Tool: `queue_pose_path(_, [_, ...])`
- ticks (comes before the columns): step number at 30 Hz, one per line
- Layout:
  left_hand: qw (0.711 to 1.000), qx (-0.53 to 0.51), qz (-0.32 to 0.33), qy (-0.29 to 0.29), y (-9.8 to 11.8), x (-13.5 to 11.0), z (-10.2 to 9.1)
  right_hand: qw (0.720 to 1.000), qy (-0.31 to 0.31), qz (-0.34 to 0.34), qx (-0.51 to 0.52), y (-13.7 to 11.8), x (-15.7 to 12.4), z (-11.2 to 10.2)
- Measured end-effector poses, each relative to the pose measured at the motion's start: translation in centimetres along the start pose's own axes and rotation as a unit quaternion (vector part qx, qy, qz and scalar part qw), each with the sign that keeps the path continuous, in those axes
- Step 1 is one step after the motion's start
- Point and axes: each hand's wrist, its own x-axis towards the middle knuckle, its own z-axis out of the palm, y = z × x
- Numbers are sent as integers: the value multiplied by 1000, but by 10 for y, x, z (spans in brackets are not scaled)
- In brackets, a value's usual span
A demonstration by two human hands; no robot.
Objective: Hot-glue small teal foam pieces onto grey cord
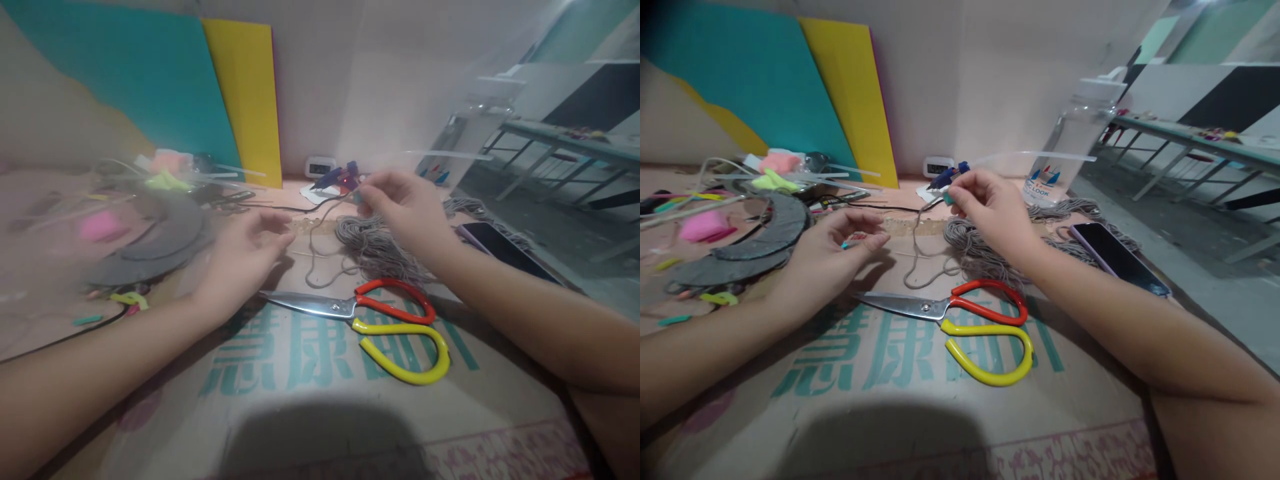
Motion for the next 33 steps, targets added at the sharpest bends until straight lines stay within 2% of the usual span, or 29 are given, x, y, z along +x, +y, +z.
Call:
queue_pose_path(5, [998,-52,-12,-40,0,-1,3,997,73,-31,3,1,19,-21])
queue_pose_path(8, [998,-24,1,-51,-2,1,4,993,89,-69,33,-11,21,-31])
queue_pose_path(10, [999,12,17,-49,-3,1,3,991,80,-99,42,-22,13,-30])
queue_pose_path(12, [998,41,27,-45,-4,1,2,994,52,-91,35,-30,1,-21])
queue_pose_path(14, [996,60,29,-51,-4,0,2,998,-8,-53,19,-32,-13,-8])
queue_pose_path(16, [995,75,22,-57,-4,0,3,996,-74,-37,23,-25,-24,5])
queue_pose_path(18, [995,84,14,-58,-3,0,3,994,-108,-25,26,-13,-30,16])
queue_pose_path(22, [996,62,-1,-59,2,0,2,992,-127,2,1,8,-33,25])
queue_pose_path(27, [997,49,23,-63,4,-3,3,989,-141,-15,-31,8,-36,25])
queue_pose_path(31, [992,-37,17,-120,-2,-5,7,985,-150,-59,-54,4,-38,24])
queue_pose_path(33, [988,-31,23,-149,-3,-5,7,983,-155,-78,-61,4,-38,24])
